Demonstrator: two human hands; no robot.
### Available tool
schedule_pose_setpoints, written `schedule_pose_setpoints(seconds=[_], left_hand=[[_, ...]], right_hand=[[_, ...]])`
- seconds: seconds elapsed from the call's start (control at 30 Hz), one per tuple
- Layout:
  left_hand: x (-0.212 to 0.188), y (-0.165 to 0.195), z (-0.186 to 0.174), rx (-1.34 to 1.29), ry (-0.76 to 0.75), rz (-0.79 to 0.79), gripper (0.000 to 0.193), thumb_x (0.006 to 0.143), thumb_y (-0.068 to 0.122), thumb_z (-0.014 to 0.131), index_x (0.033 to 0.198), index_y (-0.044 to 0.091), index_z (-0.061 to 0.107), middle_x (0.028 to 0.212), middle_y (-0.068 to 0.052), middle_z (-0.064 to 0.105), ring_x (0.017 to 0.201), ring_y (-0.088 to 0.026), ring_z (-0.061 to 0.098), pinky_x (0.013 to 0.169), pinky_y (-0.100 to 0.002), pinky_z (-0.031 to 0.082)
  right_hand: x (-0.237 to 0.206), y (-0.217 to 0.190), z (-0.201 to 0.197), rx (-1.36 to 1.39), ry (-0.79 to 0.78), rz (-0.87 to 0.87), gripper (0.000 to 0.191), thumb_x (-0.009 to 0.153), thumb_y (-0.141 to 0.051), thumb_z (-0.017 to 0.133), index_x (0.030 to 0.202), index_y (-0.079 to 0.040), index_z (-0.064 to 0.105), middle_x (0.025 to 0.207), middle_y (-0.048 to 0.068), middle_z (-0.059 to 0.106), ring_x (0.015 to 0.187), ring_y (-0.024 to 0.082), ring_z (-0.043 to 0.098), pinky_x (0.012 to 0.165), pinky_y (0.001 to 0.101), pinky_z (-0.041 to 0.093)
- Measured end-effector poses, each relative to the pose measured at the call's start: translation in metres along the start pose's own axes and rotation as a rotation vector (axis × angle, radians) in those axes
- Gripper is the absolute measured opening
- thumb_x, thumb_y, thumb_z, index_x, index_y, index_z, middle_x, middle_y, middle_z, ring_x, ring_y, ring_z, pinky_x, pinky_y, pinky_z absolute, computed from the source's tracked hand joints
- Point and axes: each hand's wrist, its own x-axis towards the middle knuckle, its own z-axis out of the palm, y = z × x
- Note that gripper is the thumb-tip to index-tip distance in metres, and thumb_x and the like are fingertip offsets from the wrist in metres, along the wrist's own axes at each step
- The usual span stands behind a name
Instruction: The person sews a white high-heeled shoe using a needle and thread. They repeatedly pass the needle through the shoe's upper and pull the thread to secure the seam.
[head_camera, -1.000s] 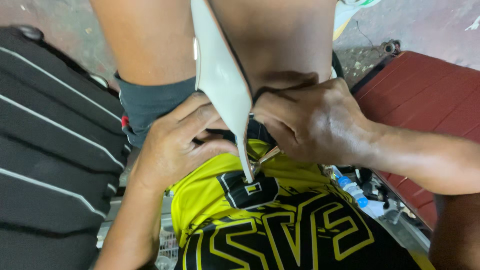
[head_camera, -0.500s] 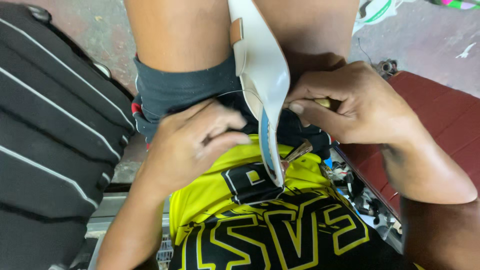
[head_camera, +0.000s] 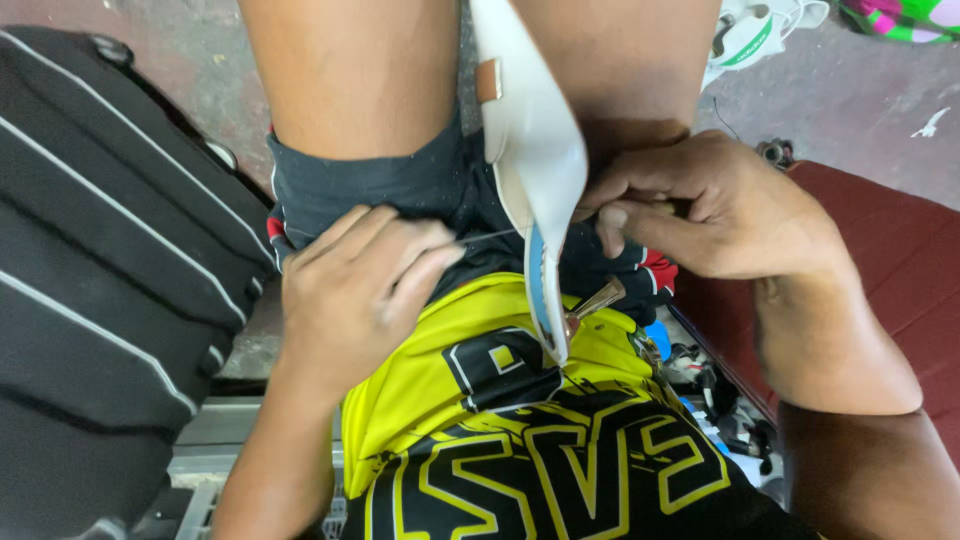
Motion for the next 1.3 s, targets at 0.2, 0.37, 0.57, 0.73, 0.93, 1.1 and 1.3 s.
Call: schedule_pose_setpoints(seconds=[0.2, 0.37, 0.57, 0.73, 0.93, 1.1, 1.3], left_hand=[[-0.018, -0.015, -0.008, -1.328, 0.100, -0.260, 0.013, 0.104, 0.019, 0.070, 0.103, 0.007, 0.067, 0.099, -0.009, 0.065, 0.061, -0.009, 0.048, 0.056, -0.018, 0.042], [-0.006, 0.000, 0.017, -0.931, -0.004, -0.653, 0.026, 0.109, 0.020, 0.055, 0.105, 0.001, 0.072, 0.071, -0.001, 0.056, 0.057, -0.004, 0.042, 0.052, -0.020, 0.035], [0.012, 0.023, 0.033, -0.481, -0.091, -0.413, 0.010, 0.105, 0.010, 0.061, 0.106, 0.003, 0.068, 0.063, 0.003, 0.049, 0.059, -0.002, 0.046, 0.057, -0.022, 0.041], [0.018, 0.024, 0.030, -0.545, -0.122, -0.407, 0.008, 0.100, 0.004, 0.066, 0.107, 0.004, 0.068, 0.064, 0.002, 0.052, 0.060, -0.001, 0.045, 0.057, -0.022, 0.041], [0.017, 0.025, 0.027, -0.407, -0.152, -0.462, 0.008, 0.093, 0.004, 0.074, 0.101, 0.004, 0.071, 0.058, 0.000, 0.054, 0.054, -0.002, 0.049, 0.052, -0.022, 0.043], [0.017, 0.026, 0.024, -0.382, -0.157, -0.418, 0.008, 0.093, 0.004, 0.074, 0.101, 0.005, 0.072, 0.059, -0.001, 0.057, 0.051, -0.003, 0.052, 0.051, -0.023, 0.043], [0.023, 0.021, 0.025, -0.414, -0.195, -0.420, 0.008, 0.093, 0.007, 0.075, 0.101, 0.006, 0.073, 0.057, -0.001, 0.055, 0.048, -0.005, 0.049, 0.048, -0.024, 0.041]], right_hand=[[-0.004, -0.007, 0.008, -0.062, 0.042, 0.043, 0.022, 0.092, -0.004, 0.063, 0.112, -0.003, 0.074, 0.082, 0.007, 0.076, 0.072, 0.013, 0.077, 0.061, 0.0258, 0.061], [-0.006, -0.014, 0.018, -0.238, 0.129, -0.039, 0.021, 0.092, -0.007, 0.069, 0.113, -0.008, 0.073, 0.092, 0.006, 0.078, 0.072, 0.018, 0.076, 0.064, 0.0307, 0.060], [-0.002, -0.021, 0.024, -0.343, 0.196, -0.134, 0.018, 0.092, -0.008, 0.073, 0.110, -0.010, 0.071, 0.093, 0.008, 0.074, 0.075, 0.029, 0.072, 0.064, 0.0379, 0.057], [-0.004, -0.020, 0.025, -0.373, 0.207, -0.162, 0.023, 0.091, -0.006, 0.070, 0.113, -0.012, 0.068, 0.095, 0.006, 0.073, 0.077, 0.029, 0.072, 0.064, 0.0394, 0.057], [0.000, -0.030, 0.029, -0.529, 0.039, 0.037, 0.027, 0.096, -0.005, 0.063, 0.123, -0.009, 0.068, 0.079, 0.007, 0.070, 0.063, 0.022, 0.069, 0.054, 0.0380, 0.054], [-0.002, -0.040, 0.034, -0.693, 0.247, -0.195, 0.024, 0.082, -0.011, 0.071, 0.103, -0.002, 0.063, 0.087, 0.010, 0.067, 0.079, 0.022, 0.069, 0.063, 0.0336, 0.057], [-0.002, -0.022, 0.041, -0.761, 0.320, -0.185, 0.023, 0.096, -0.025, 0.079, 0.090, -0.009, 0.064, 0.088, 0.004, 0.065, 0.080, 0.019, 0.067, 0.061, 0.0325, 0.053]])
